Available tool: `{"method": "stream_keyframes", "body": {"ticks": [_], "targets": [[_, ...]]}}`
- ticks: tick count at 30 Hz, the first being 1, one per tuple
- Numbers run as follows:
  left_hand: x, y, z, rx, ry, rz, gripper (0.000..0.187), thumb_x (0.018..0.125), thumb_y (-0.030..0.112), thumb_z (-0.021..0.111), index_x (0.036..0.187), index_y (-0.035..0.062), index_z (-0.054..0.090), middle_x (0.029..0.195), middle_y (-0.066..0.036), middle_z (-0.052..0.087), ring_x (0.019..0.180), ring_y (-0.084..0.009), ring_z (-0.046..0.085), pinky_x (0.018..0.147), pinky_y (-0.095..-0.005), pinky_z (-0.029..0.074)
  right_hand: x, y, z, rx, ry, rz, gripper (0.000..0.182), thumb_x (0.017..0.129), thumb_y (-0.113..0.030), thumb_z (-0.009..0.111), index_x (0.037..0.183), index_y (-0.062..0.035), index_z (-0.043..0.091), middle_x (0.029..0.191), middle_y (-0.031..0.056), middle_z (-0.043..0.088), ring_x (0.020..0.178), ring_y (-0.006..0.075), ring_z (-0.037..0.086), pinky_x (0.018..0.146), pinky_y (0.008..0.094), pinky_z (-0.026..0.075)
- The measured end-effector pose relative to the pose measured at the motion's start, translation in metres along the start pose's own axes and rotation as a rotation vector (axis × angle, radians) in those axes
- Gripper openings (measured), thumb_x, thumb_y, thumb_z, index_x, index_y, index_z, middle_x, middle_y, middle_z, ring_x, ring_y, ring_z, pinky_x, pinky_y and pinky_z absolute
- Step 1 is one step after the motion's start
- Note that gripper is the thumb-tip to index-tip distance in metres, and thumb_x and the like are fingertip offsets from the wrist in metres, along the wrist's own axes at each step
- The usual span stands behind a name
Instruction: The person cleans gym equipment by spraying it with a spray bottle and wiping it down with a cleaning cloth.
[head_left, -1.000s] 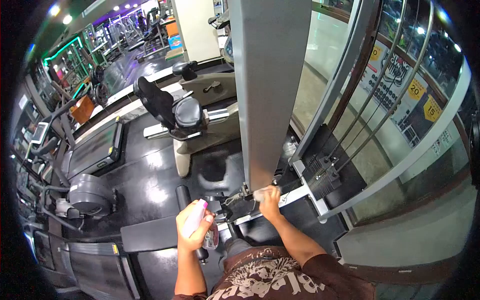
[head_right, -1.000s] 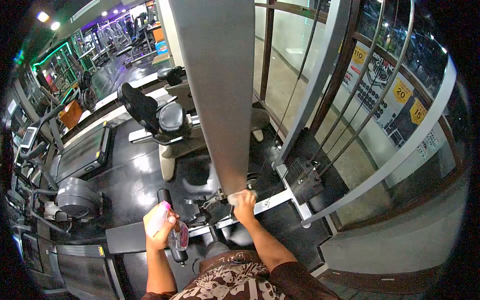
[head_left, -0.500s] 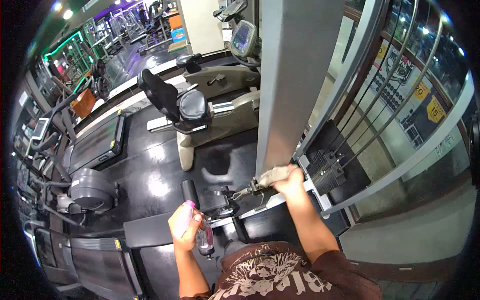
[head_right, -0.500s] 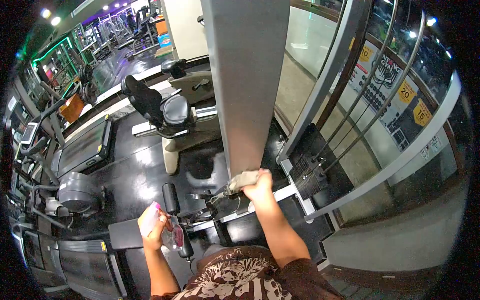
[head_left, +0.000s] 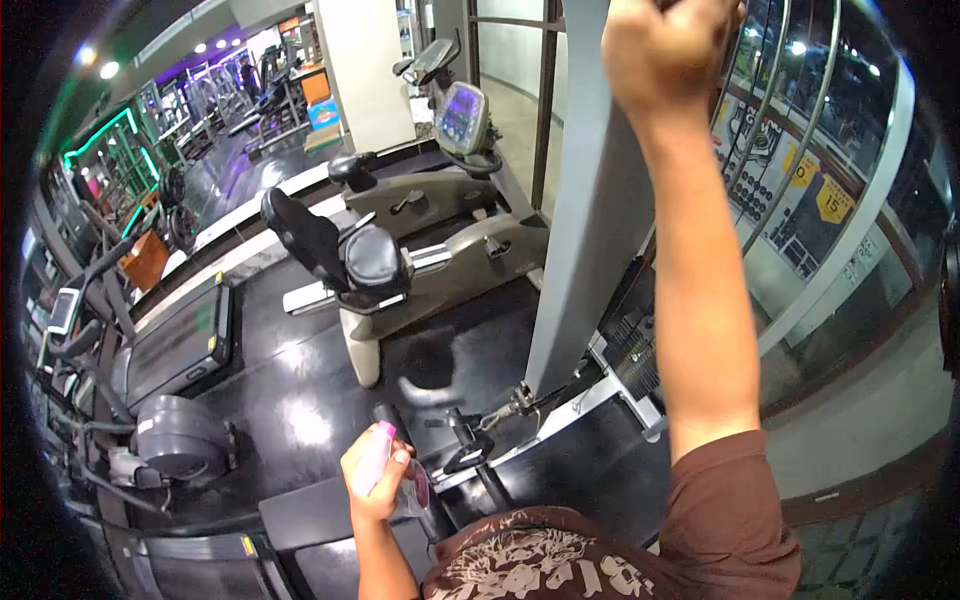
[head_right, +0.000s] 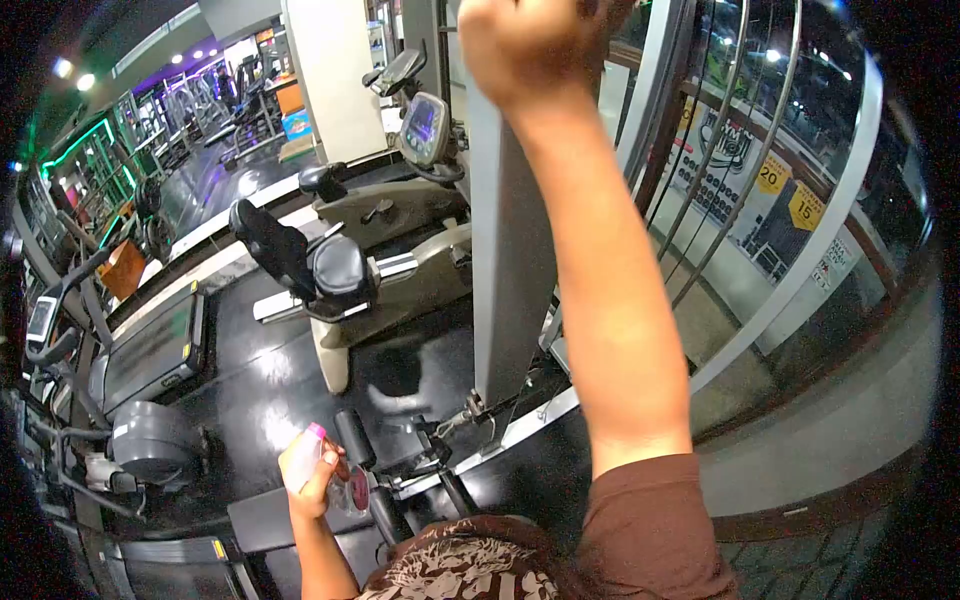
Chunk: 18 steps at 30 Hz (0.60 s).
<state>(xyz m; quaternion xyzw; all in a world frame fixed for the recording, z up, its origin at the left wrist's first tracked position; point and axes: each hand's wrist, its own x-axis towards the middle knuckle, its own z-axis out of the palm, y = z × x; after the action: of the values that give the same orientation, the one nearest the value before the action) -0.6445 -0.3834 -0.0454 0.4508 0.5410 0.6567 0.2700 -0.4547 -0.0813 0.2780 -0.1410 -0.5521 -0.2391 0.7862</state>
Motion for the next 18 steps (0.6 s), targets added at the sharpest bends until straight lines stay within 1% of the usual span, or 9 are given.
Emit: {"method": "stream_keyframes", "body": {"ticks": [1, 2, 4, 7, 8, 11, 12, 16, 18], "targets": [[0.000, -0.002, -0.005, 0.003, -0.010, 0.027, 0.011, 0.080, 0.005, 0.065, 0.085, -0.0046, 0.061, 0.077, -0.010, 0.060, 0.069, -0.0182, 0.061, 0.070, -0.0316, 0.052, -0.001, -0.014, -0.013, -0.042, -0.117, -0.006, 0.031, 0.085, -0.005, 0.059, 0.116, -0.0023, 0.058, 0.115, 0.0196, 0.052, 0.114, 0.0370, 0.051, 0.099, 0.0413, 0.041], [-0.001, 0.000, -0.007, -0.015, -0.016, -0.017, 0.013, 0.080, 0.006, 0.065, 0.087, -0.0053, 0.062, 0.078, -0.010, 0.061, 0.069, -0.0190, 0.062, 0.070, -0.0317, 0.053, -0.025, 0.002, -0.015, -0.065, -0.055, -0.199, 0.030, 0.084, -0.007, 0.067, 0.111, -0.0025, 0.054, 0.109, 0.0114, 0.056, 0.104, 0.0280, 0.055, 0.094, 0.0390, 0.042], [0.001, 0.000, -0.007, -0.021, -0.049, 0.014, 0.015, 0.080, 0.006, 0.066, 0.088, -0.0057, 0.063, 0.079, -0.010, 0.061, 0.070, -0.0197, 0.062, 0.070, -0.0319, 0.053, -0.079, 0.004, -0.032, 0.123, -0.049, -0.133, 0.041, 0.066, -0.010, 0.063, 0.106, -0.0073, 0.056, 0.107, 0.0151, 0.057, 0.102, 0.0343, 0.053, 0.092, 0.0460, 0.035], [0.000, -0.006, -0.015, -0.048, -0.095, 0.037, 0.016, 0.080, 0.006, 0.067, 0.090, -0.0062, 0.063, 0.079, -0.010, 0.061, 0.071, -0.0204, 0.064, 0.070, -0.0321, 0.053, -0.223, -0.003, -0.100, 0.111, -0.174, 0.018, 0.051, 0.074, -0.015, 0.068, 0.122, -0.0050, 0.051, 0.120, 0.0220, 0.055, 0.114, 0.0425, 0.050, 0.108, 0.0586, 0.028], [0.002, -0.010, -0.018, -0.053, -0.112, 0.065, 0.016, 0.080, 0.006, 0.067, 0.090, -0.0063, 0.063, 0.079, -0.010, 0.061, 0.071, -0.0202, 0.064, 0.070, -0.0321, 0.053, -0.278, -0.013, -0.133, 0.010, -0.288, 0.112, 0.056, 0.077, -0.011, 0.058, 0.131, 0.0000, 0.044, 0.123, 0.0227, 0.048, 0.122, 0.0423, 0.043, 0.111, 0.0577, 0.025], [0.007, -0.005, -0.020, -0.040, -0.141, 0.085, 0.016, 0.080, 0.005, 0.067, 0.090, -0.0063, 0.063, 0.080, -0.010, 0.062, 0.068, -0.0190, 0.063, 0.068, -0.0307, 0.052, -0.416, -0.044, -0.208, -0.012, -0.503, 0.388, 0.067, 0.071, 0.008, 0.059, 0.133, -0.0027, 0.034, 0.125, 0.0232, 0.041, 0.119, 0.0425, 0.042, 0.106, 0.0551, 0.031], [0.006, 0.002, -0.019, -0.038, -0.148, 0.045, 0.016, 0.080, 0.005, 0.067, 0.091, -0.0064, 0.063, 0.080, -0.010, 0.062, 0.068, -0.0185, 0.062, 0.067, -0.0303, 0.052, -0.417, -0.054, -0.212, 0.005, -0.522, 0.513, 0.049, 0.076, 0.003, 0.066, 0.117, -0.0060, 0.041, 0.126, 0.0244, 0.038, 0.119, 0.0441, 0.040, 0.101, 0.0566, 0.032], [0.014, 0.004, -0.007, -0.034, -0.174, 0.114, 0.022, 0.081, 0.014, 0.066, 0.089, -0.0056, 0.060, 0.072, -0.009, 0.059, 0.058, -0.0162, 0.057, 0.072, -0.0342, 0.053, -0.355, -0.040, -0.178, 0.002, -0.356, 0.498, 0.037, 0.077, 0.006, 0.058, 0.109, -0.0019, 0.043, 0.116, 0.0249, 0.042, 0.107, 0.0394, 0.046, 0.096, 0.0505, 0.037], [0.019, 0.015, 0.000, -0.034, -0.189, 0.166, 0.022, 0.081, 0.013, 0.066, 0.090, -0.0063, 0.060, 0.075, -0.010, 0.059, 0.060, -0.0166, 0.058, 0.071, -0.0339, 0.053, -0.283, -0.016, -0.143, -0.018, -0.271, 0.276, 0.051, 0.075, 0.006, 0.059, 0.123, -0.0002, 0.045, 0.116, 0.0242, 0.045, 0.105, 0.0389, 0.046, 0.092, 0.0482, 0.035]]}}
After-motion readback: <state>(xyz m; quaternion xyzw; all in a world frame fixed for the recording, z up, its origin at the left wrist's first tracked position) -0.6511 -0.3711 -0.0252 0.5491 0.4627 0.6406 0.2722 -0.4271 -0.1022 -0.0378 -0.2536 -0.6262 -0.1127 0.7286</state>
